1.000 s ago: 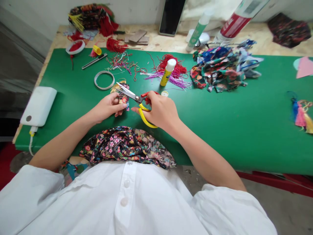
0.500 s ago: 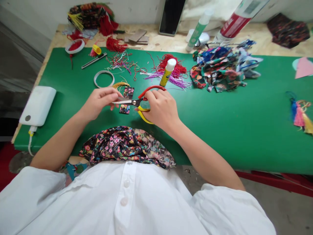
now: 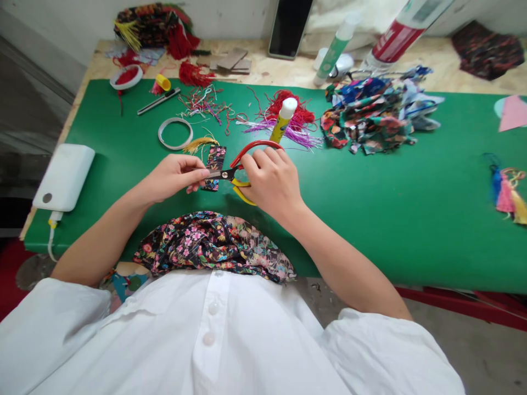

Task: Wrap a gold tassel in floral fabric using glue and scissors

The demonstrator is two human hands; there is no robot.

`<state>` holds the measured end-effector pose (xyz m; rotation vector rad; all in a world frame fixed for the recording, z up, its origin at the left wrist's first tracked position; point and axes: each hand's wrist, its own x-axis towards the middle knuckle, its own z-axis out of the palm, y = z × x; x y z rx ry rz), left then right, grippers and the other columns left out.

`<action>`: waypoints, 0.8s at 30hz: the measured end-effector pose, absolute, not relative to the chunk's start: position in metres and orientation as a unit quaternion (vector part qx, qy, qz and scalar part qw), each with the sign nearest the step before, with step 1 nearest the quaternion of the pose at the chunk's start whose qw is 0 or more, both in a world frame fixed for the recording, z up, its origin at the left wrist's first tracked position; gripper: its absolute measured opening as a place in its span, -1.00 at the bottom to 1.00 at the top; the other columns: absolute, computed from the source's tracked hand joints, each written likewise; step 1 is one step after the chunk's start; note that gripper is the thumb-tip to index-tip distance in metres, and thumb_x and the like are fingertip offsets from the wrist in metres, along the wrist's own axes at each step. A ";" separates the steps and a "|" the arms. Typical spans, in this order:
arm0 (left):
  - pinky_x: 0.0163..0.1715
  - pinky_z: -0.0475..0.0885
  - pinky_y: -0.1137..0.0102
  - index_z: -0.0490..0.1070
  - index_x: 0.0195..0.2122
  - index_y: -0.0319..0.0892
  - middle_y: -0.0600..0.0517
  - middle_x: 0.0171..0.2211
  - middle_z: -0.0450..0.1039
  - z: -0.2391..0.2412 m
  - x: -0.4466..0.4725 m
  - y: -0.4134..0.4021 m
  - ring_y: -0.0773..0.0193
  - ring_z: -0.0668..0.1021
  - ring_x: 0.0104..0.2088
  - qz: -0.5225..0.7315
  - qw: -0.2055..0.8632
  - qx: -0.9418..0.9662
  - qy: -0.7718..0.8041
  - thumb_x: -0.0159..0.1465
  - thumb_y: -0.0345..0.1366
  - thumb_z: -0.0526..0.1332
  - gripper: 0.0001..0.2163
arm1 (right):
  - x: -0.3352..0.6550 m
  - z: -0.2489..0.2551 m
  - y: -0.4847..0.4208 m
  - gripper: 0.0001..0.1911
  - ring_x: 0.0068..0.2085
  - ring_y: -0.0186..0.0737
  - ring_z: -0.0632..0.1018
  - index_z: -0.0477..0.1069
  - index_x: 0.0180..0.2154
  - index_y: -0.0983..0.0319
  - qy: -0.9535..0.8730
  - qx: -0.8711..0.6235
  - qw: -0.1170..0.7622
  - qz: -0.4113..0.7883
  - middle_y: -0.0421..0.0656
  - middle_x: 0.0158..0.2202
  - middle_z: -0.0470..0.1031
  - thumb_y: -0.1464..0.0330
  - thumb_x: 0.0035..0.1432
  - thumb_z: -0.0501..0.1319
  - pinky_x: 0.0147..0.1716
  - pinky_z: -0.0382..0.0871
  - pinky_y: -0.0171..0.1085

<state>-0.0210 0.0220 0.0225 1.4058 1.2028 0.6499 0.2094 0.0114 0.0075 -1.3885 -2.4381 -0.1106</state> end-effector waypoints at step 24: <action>-0.69 0.21 0.55 0.50 -0.49 -0.23 0.04 -0.55 0.50 0.029 -0.027 0.025 0.50 0.38 -0.65 0.347 0.621 0.497 0.497 0.17 -0.21 0.42 -0.78 | 0.217 0.006 0.016 -0.67 -0.14 0.00 0.56 0.48 -0.09 0.28 -0.852 -0.493 0.114 0.134 0.02 -0.10 0.59 0.31 0.10 0.33 -0.21 0.38 -0.17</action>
